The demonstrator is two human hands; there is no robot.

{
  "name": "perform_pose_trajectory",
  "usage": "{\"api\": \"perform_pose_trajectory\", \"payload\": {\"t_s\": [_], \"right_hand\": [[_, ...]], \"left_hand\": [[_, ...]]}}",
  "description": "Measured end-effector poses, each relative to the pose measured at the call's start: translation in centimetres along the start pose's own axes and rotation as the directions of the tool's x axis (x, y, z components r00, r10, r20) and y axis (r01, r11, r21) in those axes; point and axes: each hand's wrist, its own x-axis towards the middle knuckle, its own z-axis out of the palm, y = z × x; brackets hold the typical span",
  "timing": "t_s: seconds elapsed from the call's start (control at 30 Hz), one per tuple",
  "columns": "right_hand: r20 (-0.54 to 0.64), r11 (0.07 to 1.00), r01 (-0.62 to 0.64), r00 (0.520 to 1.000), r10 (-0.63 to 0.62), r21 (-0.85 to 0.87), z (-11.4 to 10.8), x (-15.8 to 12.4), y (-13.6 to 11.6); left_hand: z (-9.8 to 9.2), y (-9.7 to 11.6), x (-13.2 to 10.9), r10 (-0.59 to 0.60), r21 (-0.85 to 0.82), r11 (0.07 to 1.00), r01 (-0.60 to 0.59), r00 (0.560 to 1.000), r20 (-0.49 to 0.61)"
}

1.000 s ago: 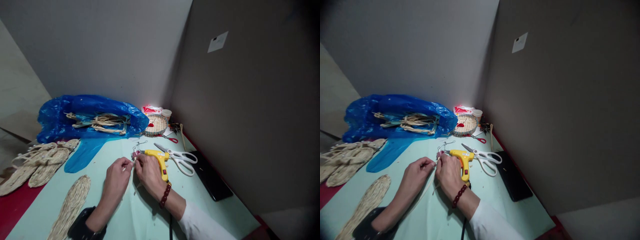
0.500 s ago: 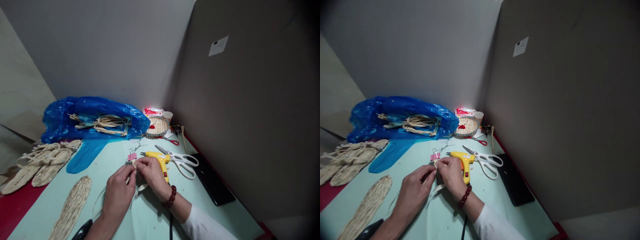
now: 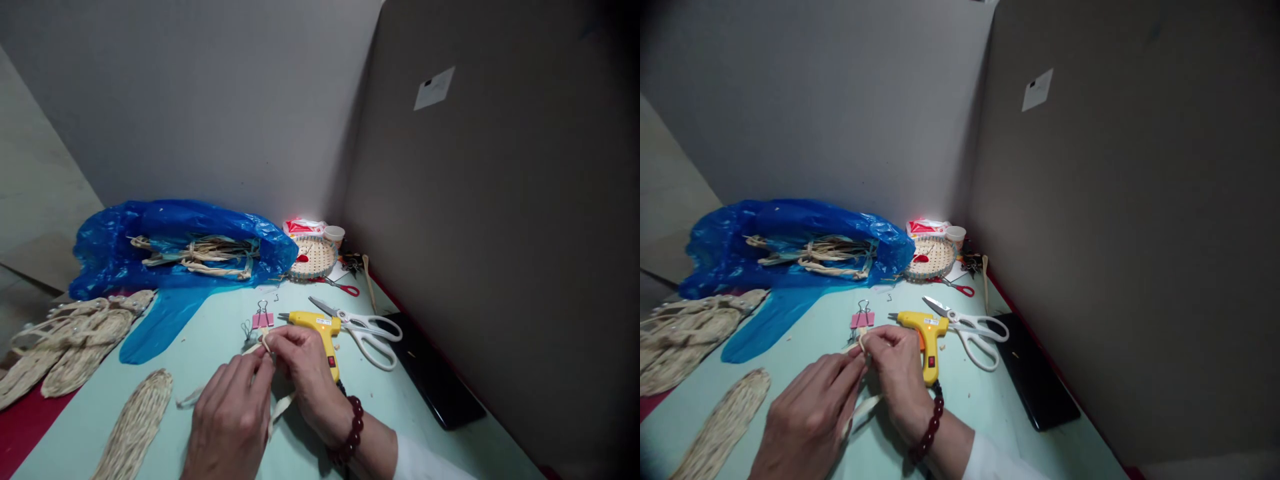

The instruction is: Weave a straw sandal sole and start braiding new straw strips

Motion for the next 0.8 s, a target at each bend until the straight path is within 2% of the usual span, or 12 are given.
{"api": "perform_pose_trajectory", "payload": {"t_s": [0.07,0.17,0.23,0.3,0.33,0.4,0.47,0.6,0.67,0.73,0.8], "right_hand": [[-0.007,1.0,-0.007,1.0,0.007,0.008,0.0,0.1,0.1],[-0.019,1.0,0.007,1.0,-0.007,-0.017,-0.2,0.2,0.0],[-0.029,0.998,0.035,0.999,-0.036,-0.054,-0.4,0.1,-0.4],[-0.038,0.993,0.072,0.996,-0.075,-0.094,-0.6,-0.2,-0.8],[-0.038,0.989,0.091,0.995,-0.096,-0.114,-0.6,-0.3,-1.0],[-0.022,0.981,0.122,0.992,-0.127,-0.152,-0.5,-0.7,-1.4],[-0.001,0.973,0.139,0.99,-0.141,-0.187,-0.3,-1.1,-1.6],[0.004,0.954,0.145,0.989,-0.149,-0.262,0.0,-1.7,-2.0],[0.019,0.942,0.155,0.988,-0.156,-0.298,0.0,-1.8,-2.2],[0.051,0.935,0.161,0.987,-0.153,-0.315,0.0,-1.9,-2.3],[0.083,0.922,0.177,0.984,-0.158,-0.344,-0.1,-2.0,-2.3]], "left_hand": [[0.3,0.3,-0.3,0.022,-0.022,1.0,-0.022,1.0,0.017],[0.3,0.4,-0.3,-0.029,-0.203,0.979,0.031,0.999,0.012],[-0.1,0.3,0.1,-0.13,-0.34,0.931,0.132,0.991,0.029],[-0.6,0.0,0.7,-0.305,-0.425,0.851,0.31,0.949,0.082],[-0.9,-0.3,0.9,-0.405,-0.454,0.787,0.418,0.905,0.131],[-1.1,-0.7,1.4,-0.569,-0.525,0.585,0.618,0.774,0.276],[-1.2,-1.2,1.7,-0.615,-0.563,0.398,0.724,0.666,0.421],[-1.1,-1.3,2.0,-0.591,-0.6,0.171,0.781,0.569,0.572],[-1.0,-1.1,2.1,-0.572,-0.637,-0.053,0.769,0.5,0.65],[-0.9,-1.0,2.0,-0.524,-0.649,-0.273,0.711,0.455,0.72],[-0.9,-0.9,2.0,-0.494,-0.64,-0.367,0.674,0.442,0.749]]}}
